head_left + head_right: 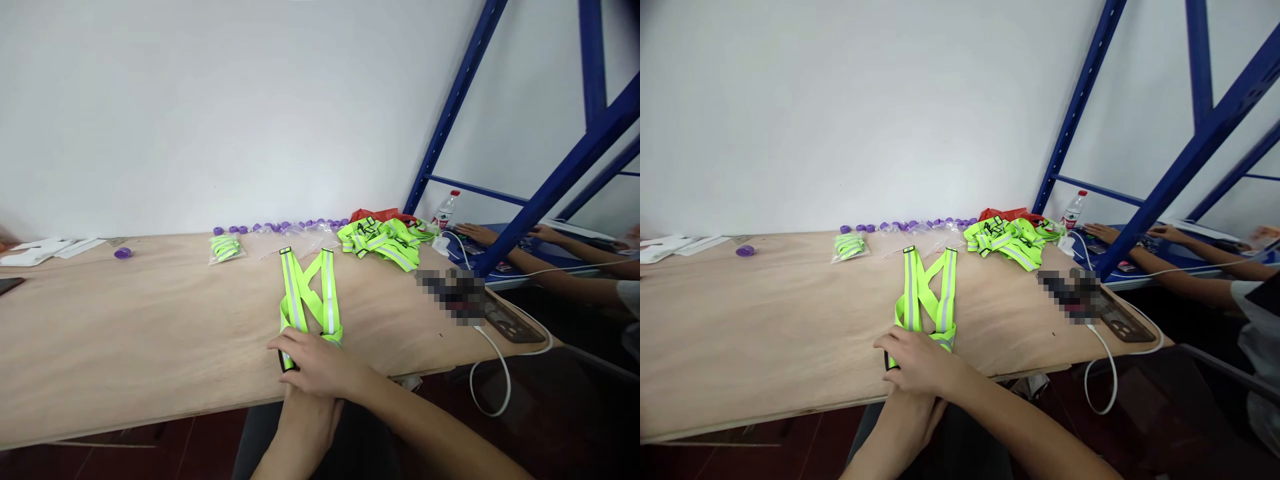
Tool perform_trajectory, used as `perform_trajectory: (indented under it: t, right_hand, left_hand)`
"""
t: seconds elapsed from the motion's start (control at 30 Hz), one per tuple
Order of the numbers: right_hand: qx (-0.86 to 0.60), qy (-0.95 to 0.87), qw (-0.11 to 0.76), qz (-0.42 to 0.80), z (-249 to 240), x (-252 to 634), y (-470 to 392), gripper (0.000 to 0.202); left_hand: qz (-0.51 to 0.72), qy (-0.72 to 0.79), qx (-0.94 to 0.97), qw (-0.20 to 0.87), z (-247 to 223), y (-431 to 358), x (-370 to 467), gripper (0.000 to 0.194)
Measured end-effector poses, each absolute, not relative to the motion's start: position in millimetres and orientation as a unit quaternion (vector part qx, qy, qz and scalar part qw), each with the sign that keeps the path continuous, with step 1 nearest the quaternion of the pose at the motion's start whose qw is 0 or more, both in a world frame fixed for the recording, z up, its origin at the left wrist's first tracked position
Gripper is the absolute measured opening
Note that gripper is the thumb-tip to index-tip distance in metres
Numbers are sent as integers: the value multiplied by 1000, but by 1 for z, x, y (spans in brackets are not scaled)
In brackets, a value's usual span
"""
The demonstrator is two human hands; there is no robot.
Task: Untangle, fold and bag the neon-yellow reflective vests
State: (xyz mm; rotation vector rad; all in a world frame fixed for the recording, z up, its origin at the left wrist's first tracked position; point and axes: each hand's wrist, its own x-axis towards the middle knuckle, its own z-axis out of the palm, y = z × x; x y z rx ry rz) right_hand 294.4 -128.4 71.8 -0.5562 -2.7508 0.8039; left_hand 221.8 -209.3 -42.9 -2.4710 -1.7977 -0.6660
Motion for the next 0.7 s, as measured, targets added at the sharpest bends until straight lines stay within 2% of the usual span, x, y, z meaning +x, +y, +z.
perform_trajectory:
  t: [0.17, 0.37, 0.5, 0.6, 0.7]
  right_hand:
    - [-197, -933, 85, 289, 54, 287, -113, 52]
    - [-189, -918, 101, 334, 60, 292, -104, 53]
    - [-198, -916, 122, 327, 61, 300, -101, 48]
    - [-209, -920, 136, 302, 58, 308, -99, 48]
    - [-217, -928, 130, 272, 54, 315, -98, 44]
  left_hand:
    - [-92, -614, -784, -20, -35, -218, 223, 67]
    - [-67, -599, -798, -22, -14, -220, 219, 91]
    - [-81, -563, -823, 4, -24, -225, 201, 75]
    - [-121, -522, -840, 86, -46, -223, 189, 61]
    - [-185, -486, -842, 143, -60, -216, 184, 57]
